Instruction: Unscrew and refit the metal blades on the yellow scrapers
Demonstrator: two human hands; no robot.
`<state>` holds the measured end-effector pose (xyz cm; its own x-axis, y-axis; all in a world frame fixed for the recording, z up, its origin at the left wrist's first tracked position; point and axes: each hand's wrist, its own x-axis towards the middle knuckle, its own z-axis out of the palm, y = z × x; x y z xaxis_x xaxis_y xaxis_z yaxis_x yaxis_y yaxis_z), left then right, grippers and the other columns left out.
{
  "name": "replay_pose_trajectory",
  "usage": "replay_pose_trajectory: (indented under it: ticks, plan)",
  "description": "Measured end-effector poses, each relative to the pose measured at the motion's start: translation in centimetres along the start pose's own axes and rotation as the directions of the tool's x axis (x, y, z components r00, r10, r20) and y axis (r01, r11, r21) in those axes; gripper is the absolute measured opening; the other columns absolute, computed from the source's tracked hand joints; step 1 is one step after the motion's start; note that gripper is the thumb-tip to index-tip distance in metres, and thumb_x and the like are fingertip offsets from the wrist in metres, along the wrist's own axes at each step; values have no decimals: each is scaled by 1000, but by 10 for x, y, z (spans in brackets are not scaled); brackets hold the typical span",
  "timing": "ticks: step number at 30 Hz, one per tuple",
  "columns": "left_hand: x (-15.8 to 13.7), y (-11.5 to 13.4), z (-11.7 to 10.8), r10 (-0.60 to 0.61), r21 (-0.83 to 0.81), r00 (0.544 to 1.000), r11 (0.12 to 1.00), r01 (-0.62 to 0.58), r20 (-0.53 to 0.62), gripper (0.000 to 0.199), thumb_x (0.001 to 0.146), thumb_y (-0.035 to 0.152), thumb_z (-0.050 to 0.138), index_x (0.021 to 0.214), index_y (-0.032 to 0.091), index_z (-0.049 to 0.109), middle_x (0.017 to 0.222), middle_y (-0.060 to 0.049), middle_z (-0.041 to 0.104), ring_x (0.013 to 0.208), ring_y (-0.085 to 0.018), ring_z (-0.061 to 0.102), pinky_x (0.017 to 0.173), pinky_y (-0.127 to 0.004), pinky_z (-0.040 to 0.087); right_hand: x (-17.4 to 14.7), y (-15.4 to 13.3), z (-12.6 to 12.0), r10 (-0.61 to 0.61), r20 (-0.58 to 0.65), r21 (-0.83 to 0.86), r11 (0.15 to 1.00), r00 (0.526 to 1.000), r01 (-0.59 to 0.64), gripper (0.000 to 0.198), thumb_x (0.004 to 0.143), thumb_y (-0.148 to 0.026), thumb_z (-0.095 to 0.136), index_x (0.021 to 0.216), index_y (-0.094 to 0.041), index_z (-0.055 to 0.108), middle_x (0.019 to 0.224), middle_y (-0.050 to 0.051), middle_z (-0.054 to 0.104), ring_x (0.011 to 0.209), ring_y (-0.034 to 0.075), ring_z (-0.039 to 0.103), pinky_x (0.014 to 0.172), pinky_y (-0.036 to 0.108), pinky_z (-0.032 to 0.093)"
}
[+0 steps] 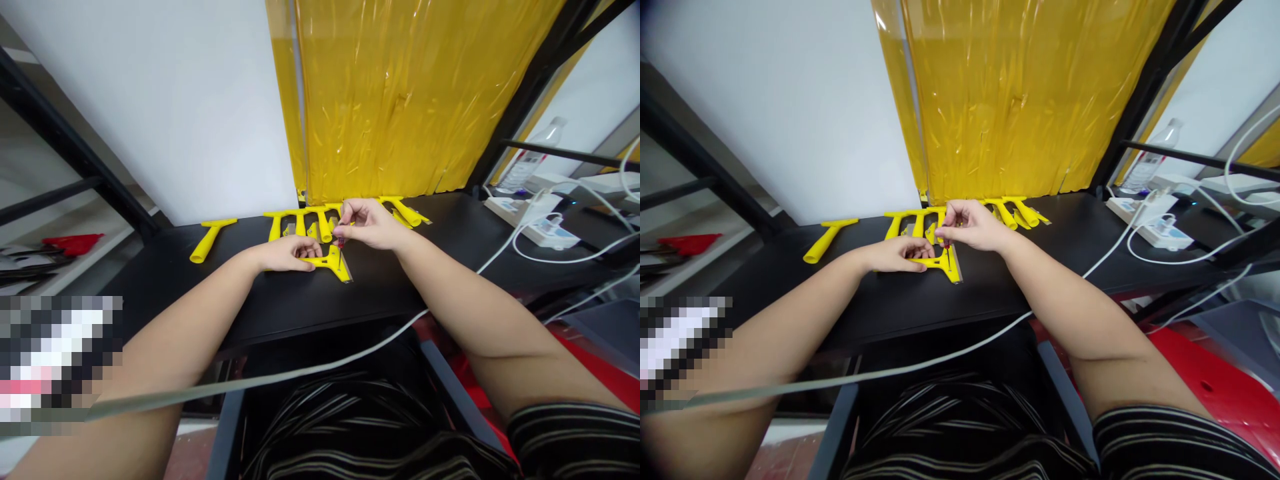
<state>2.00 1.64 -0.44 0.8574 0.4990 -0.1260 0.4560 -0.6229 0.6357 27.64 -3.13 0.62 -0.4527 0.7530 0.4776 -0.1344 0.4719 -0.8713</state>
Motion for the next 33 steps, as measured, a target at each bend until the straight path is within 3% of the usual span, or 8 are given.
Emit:
replay_pose_trajectory:
  ticks: [6,9,12,17,23,29,31,33]
  plan:
    - [-1,0,0,23,-9,1000,1000,-23,-16,35,86,40,71,112,18,64,98,-3,63,89,-18,58,83,-31,48,1,0,4,86,199,179,976,976,-122,27,89,-33,83,100,-13,69,88,6,73,84,17,73,82,33,60]
    - [-1,0,0,3,11,1000,1000,-3,-10,35,86,40,71,113,18,65,98,-3,64,88,-18,59,81,-31,47,1,2,9,157,241,388,889,958,-244,22,95,-31,75,107,-17,64,75,-4,58,68,11,60,75,32,58]
    - [0,-2,1,9,-17,1000,1000,-9,-12,37,86,39,72,114,17,65,98,-3,64,87,-18,58,80,-31,47,0,3,13,168,236,486,833,957,-266,26,94,-31,79,97,-21,55,67,-9,46,59,8,46,69,27,54]
    - [1,-7,3,36,-58,999,998,-37,-24,39,85,40,72,115,16,65,98,-4,63,88,-18,59,79,-32,47,1,8,9,168,260,430,862,951,-270,35,87,-41,87,86,-16,62,91,2,65,84,14,64,81,31,58]
    - [0,-5,2,9,-18,1000,1000,-9,-23,39,84,41,73,114,17,66,96,-3,63,87,-19,59,80,-32,47,2,10,10,191,329,495,799,925,-341,33,99,-50,72,101,-18,64,61,-9,43,55,9,43,73,29,56]
    - [0,-6,2,23,-25,1000,999,-23,-16,43,85,42,71,120,17,66,95,-3,62,84,-17,56,77,-30,46,0,7,8,194,326,464,820,925,-336,32,91,-40,82,89,-18,59,91,2,64,80,14,62,85,35,59]
    - [0,-6,2,17,-18,1000,1000,-17,-13,42,85,43,72,118,17,66,92,-2,60,82,-17,55,75,-30,45,1,8,5,194,351,439,830,916,-344,34,94,-45,78,85,-16,63,88,3,63,82,16,63,88,37,59]
    - [0,-5,1,14,-19,1000,1000,-14,-11,40,85,43,72,115,17,66,90,-1,59,81,-17,55,75,-30,45,1,10,4,208,387,437,816,898,-377,38,98,-51,72,86,-15,65,72,-1,56,69,13,56,85,36,59]
